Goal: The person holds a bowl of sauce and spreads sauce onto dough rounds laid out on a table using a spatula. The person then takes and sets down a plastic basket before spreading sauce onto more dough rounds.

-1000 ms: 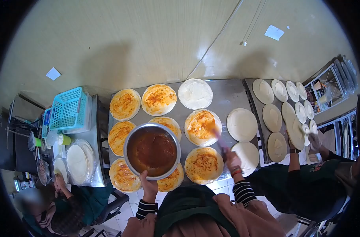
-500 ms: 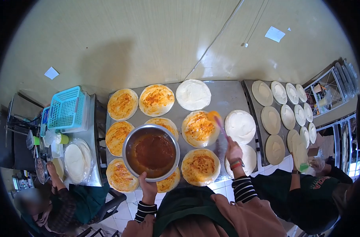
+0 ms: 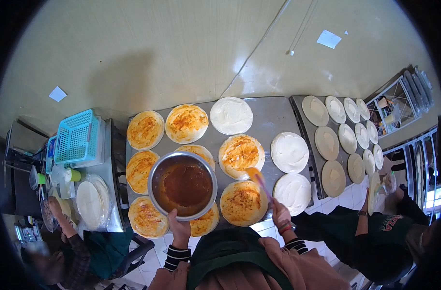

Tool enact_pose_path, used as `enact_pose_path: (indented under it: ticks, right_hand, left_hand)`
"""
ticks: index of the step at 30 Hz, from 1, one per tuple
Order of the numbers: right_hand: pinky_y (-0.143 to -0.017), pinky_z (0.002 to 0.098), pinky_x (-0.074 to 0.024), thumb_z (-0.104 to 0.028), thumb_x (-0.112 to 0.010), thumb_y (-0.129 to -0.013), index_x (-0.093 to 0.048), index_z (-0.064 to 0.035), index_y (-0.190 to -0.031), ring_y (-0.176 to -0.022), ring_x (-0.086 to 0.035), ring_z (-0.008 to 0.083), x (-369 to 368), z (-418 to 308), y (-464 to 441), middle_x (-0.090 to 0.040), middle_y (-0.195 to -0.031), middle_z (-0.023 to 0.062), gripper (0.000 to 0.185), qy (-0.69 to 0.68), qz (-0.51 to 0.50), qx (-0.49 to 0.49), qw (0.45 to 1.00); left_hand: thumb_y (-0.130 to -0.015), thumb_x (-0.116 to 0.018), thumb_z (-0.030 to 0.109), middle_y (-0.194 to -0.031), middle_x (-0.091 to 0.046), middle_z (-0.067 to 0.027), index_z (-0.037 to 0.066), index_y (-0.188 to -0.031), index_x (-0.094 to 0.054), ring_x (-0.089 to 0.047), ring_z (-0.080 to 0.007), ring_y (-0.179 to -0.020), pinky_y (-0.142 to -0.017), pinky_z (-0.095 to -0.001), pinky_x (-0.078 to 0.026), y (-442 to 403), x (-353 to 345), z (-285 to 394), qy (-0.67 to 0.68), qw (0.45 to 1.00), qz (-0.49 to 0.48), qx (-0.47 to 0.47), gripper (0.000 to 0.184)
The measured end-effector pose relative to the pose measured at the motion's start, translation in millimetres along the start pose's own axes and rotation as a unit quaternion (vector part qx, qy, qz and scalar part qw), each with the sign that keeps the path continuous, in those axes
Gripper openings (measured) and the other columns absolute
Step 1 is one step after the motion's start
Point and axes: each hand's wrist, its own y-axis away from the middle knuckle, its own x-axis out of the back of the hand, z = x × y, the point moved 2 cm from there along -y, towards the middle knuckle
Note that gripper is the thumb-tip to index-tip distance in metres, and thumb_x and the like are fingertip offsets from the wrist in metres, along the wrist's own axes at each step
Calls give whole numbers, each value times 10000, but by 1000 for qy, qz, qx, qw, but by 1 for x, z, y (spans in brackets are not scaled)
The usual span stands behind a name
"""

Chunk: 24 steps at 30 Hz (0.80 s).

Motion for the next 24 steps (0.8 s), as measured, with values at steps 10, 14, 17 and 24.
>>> enact_pose_path:
  ticks: [10, 14, 17, 24]
  right_hand:
    - [-575, 399, -464, -219, -460, -838, -537, -140, -1102, -675, -564, 321, -6, -37, 23, -562, -727, 140, 287, 44, -36, -13, 998]
    - [-577, 404, -465, -223, -485, -823, -547, -178, -1093, -669, -565, 317, 7, -38, 17, -562, -744, 118, 280, -2, 52, -37, 998]
    - [-583, 402, -467, -218, -483, -823, -551, -178, -1088, -677, -567, 319, -8, -46, -5, -564, -755, 127, 277, 10, 39, 13, 999]
    - [-598, 397, -477, -197, -478, -821, -556, -207, -1068, -693, -580, 303, 16, 16, 20, -568, -784, 124, 259, 43, 76, -99, 991]
  left_hand:
    - [-802, -464, 260, -1190, -415, -70, 66, -1173, -373, -375, -189, -1125, -983, -354, -248, -7, -2, 13, 4, 998, -67, -9, 428]
    - [-800, -467, 261, -1191, -413, -71, 66, -1184, -362, -367, -190, -1134, -987, -354, -244, -6, 7, 20, 8, 997, -70, 14, 443]
    - [-803, -448, 266, -1207, -405, -72, 77, -1204, -343, -369, -203, -1143, -984, -366, -260, -7, 13, 20, -3, 996, -88, 14, 456]
    - [-808, -446, 279, -1224, -386, -81, 56, -1204, -336, -359, -201, -1146, -988, -359, -252, -4, 27, 36, -6, 996, -84, 23, 467]
